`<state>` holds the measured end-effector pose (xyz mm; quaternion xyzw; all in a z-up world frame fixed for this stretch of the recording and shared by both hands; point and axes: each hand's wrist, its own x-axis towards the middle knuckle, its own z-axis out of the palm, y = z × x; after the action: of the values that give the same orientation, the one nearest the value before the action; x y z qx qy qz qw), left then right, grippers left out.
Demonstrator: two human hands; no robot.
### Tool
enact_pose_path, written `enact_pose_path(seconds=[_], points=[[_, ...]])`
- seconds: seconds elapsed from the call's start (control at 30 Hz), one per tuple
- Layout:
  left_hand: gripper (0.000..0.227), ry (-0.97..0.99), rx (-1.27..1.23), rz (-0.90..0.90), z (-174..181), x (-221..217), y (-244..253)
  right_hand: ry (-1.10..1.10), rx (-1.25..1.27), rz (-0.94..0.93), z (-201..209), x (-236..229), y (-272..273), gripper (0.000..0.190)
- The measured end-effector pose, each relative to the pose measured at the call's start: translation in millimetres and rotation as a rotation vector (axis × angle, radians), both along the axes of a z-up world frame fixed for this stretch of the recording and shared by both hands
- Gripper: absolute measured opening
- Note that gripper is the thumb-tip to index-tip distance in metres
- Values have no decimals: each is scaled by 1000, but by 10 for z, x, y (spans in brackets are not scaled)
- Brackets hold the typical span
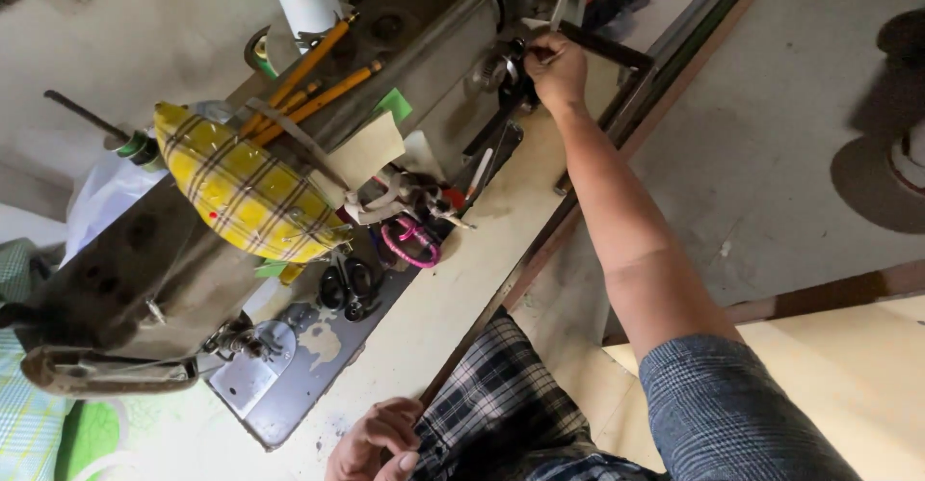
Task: The person threads a sewing machine by hand, guiding the thread through the tension assembly and needle area. They repeatedly adjust the machine's handwheel and internal components while manipulating the thread to ensure it is properly seated.
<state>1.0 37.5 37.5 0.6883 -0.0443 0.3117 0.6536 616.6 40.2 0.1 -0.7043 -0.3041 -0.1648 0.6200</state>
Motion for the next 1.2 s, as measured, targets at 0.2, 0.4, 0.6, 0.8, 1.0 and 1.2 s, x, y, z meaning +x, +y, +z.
enact_pose_path(seconds=[0.2, 0.4, 0.6, 0.8, 1.0, 1.2], points=[[18, -10, 66, -119, -339, -82, 171, 49, -24, -79, 118, -134, -7, 13], [7, 45, -94, -76, -5, -38, -5, -21, -41, -125, 84, 5, -106, 18], [19, 180, -56, 74, 374, -20, -127, -113, -40, 50, 40, 13, -111, 22], [17, 179, -168, 73, 472, -17, -218, -193, -92, -11, 76, -29, -159, 23], [18, 258, -180, 102, 596, -20, -214, -245, -84, -107, -74, 201, -164, 21], [19, 175, -142, 71, 483, -30, -201, -170, -84, -114, 72, 29, -227, 17]])
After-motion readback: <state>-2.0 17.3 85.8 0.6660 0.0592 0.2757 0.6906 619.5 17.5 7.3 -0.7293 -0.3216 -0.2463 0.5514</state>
